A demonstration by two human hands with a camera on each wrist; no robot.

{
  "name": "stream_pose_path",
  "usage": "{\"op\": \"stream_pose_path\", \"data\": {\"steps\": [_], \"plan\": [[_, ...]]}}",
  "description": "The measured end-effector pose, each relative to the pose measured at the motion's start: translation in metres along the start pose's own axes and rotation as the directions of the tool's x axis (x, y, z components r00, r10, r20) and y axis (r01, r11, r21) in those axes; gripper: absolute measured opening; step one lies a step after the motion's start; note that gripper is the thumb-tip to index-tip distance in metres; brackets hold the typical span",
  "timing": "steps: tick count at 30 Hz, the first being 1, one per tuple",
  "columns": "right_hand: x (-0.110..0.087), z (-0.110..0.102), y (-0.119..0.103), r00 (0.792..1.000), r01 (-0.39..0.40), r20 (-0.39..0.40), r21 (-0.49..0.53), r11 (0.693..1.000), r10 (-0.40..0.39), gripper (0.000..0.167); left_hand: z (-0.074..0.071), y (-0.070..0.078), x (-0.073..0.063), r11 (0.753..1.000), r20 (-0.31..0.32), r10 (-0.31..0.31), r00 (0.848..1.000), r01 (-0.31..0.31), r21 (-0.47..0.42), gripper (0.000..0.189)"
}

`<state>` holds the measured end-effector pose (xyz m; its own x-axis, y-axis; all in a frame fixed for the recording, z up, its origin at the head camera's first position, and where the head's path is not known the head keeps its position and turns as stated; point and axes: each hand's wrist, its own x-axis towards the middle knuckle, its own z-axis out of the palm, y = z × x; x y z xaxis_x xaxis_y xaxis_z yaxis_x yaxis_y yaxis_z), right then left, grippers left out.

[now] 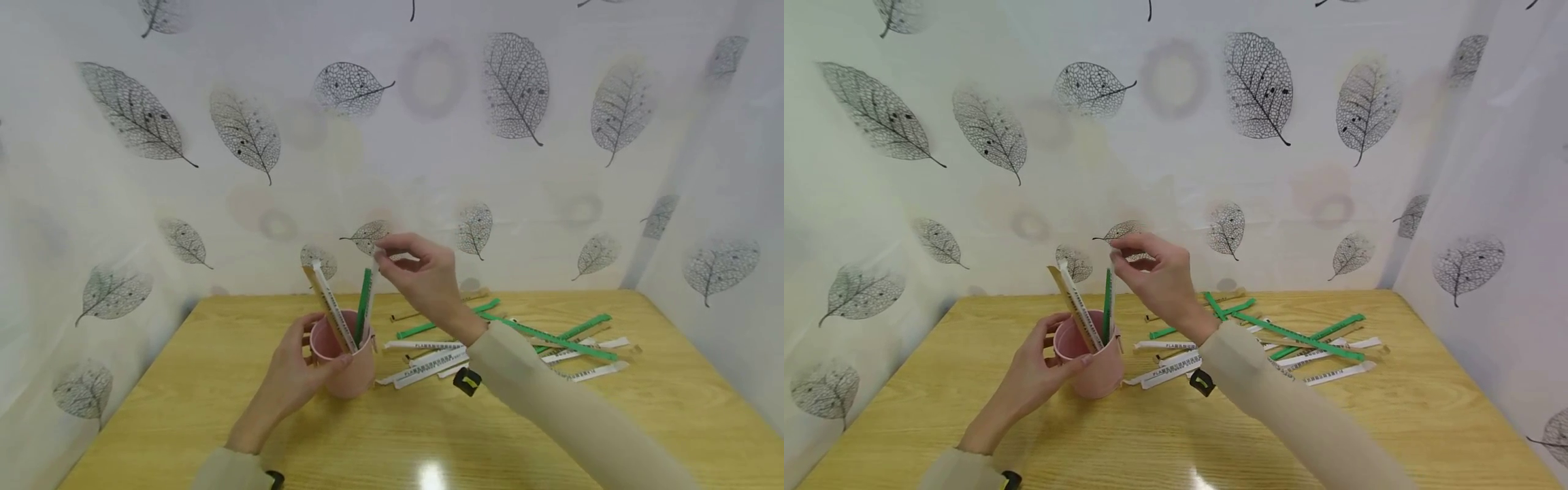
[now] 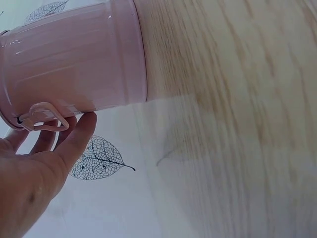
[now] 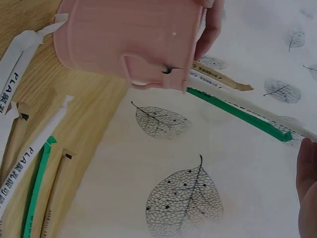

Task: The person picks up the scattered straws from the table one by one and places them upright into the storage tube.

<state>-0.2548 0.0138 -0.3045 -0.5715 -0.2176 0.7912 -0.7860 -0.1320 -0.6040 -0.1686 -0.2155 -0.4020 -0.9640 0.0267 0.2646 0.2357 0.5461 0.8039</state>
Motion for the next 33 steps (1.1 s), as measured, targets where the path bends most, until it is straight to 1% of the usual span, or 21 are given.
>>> {"op": "stream_pose_path", "data": {"steps": [4,6,9,12,16,19,22,27,30,33], "plan": [[-0.007,0.005,0.015,0.998,-0.065,0.014,-0.054,0.996,0.066,0.017,0.001,0.000,0.000,1.000,0.003,0.008,1.000,-0.008,-0.012,0.077],[-0.011,0.007,0.021,0.997,-0.064,0.025,-0.081,0.995,0.066,0.016,0.001,-0.001,0.000,1.000,0.006,0.006,1.000,-0.006,-0.010,0.077],[-0.016,0.010,0.028,0.998,-0.028,0.056,-0.097,0.995,0.034,0.016,0.001,-0.001,0.000,1.000,0.007,0.004,1.000,-0.004,-0.008,0.078],[-0.018,0.012,0.034,0.995,0.033,0.094,-0.129,0.991,-0.021,0.016,0.000,-0.001,0.000,1.000,0.004,0.006,1.000,-0.006,-0.006,0.079],[-0.018,0.012,0.037,0.990,0.098,0.122,-0.238,0.966,-0.070,0.016,0.000,-0.001,-0.001,1.000,0.004,0.018,1.000,-0.018,-0.005,0.077],[-0.018,0.011,0.038,0.988,0.117,0.129,-0.303,0.946,-0.081,0.017,0.000,0.000,-0.001,1.000,0.004,0.028,1.000,-0.028,-0.010,0.075],[-0.018,0.011,0.038,0.988,0.112,0.138,-0.315,0.942,-0.072,0.020,0.000,0.000,-0.002,0.999,0.002,0.032,0.999,-0.032,-0.013,0.074],[-0.020,0.009,0.039,0.988,0.095,0.147,-0.288,0.953,-0.054,0.034,0.000,-0.001,-0.002,0.999,0.000,0.035,0.999,-0.035,-0.011,0.073],[-0.021,0.005,0.039,0.987,0.112,0.142,-0.286,0.952,-0.074,0.039,0.000,-0.001,-0.002,0.999,-0.001,0.033,0.999,-0.033,-0.008,0.074],[-0.022,-0.005,0.041,0.987,0.135,0.125,-0.305,0.943,-0.101,0.036,0.000,-0.001,-0.001,1.000,-0.002,0.029,1.000,-0.029,-0.006,0.074]]}}
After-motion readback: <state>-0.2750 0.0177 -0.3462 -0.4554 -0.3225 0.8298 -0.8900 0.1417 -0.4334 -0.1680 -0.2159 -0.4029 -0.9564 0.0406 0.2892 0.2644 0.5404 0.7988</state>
